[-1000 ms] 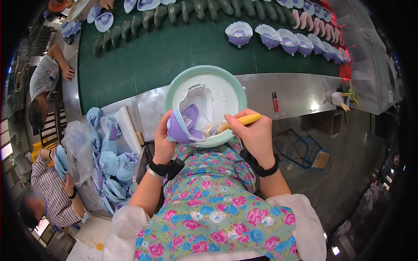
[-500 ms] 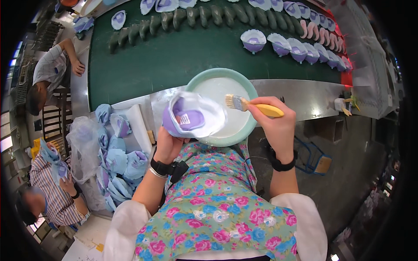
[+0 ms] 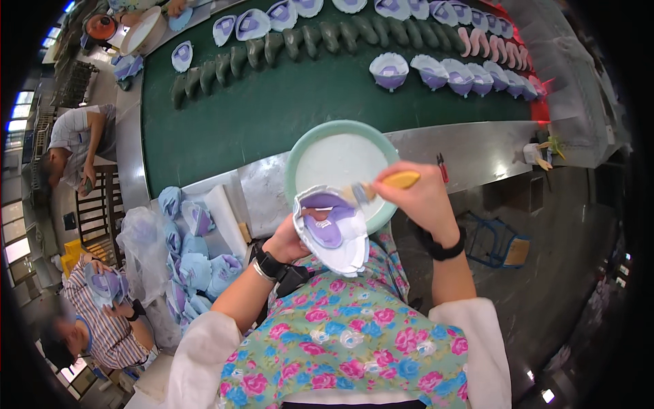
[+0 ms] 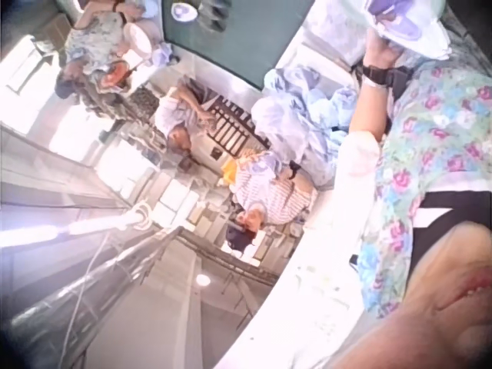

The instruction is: The person paints the interior of purple slipper uppers with white paint using a brush. They pick up each slipper from a pile, apply the paint, and place the finished item onto a moving conveyor belt. The process is repeated continuously throughout the video.

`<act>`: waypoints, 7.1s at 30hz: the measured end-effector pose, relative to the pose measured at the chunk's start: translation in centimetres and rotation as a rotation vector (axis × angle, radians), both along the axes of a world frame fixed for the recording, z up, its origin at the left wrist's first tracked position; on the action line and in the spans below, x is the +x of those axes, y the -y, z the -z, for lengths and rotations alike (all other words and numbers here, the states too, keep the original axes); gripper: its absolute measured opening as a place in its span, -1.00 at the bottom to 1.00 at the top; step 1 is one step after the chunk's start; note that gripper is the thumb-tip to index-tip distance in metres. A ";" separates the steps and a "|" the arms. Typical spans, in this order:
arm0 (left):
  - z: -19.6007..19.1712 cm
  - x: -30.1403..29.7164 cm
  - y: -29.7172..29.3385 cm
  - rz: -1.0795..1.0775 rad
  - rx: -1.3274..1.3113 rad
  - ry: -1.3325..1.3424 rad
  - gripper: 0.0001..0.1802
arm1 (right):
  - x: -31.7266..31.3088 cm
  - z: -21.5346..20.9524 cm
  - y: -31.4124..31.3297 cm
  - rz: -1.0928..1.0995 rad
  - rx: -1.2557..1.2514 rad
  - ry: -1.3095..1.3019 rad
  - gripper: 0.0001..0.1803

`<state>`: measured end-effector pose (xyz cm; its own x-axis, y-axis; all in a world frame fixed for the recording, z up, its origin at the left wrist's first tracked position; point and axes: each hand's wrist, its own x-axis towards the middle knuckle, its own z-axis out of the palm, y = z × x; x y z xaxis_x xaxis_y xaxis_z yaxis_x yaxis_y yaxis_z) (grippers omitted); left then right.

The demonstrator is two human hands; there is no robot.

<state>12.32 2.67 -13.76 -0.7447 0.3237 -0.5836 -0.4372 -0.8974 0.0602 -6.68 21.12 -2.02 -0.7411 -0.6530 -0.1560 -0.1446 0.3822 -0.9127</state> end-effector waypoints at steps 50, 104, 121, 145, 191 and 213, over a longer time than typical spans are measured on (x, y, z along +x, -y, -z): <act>-2.0 10.6 17.5 0.410 -2.133 -0.570 -0.75 | 12.7 3.3 21.3 -0.689 0.062 -0.613 -0.65; 1.9 9.4 -0.5 -0.468 -0.567 0.104 -0.27 | 1.9 11.3 4.3 -0.027 -0.088 0.218 -0.77; 2.8 6.3 2.1 -0.492 -0.983 -0.191 -0.36 | 4.4 6.0 3.8 0.102 0.056 0.296 -0.77; 3.4 10.0 4.1 -0.268 -0.258 -0.146 -0.62 | 9.0 2.3 11.2 -0.365 -0.353 0.046 -0.86; 21.3 32.3 41.6 0.807 -2.139 0.970 -0.07 | 6.9 10.9 16.3 0.112 0.154 0.068 -0.80; -2.0 15.4 16.3 -0.134 -1.432 -0.666 -0.18 | 18.0 1.5 19.7 -0.698 0.052 -0.194 -0.64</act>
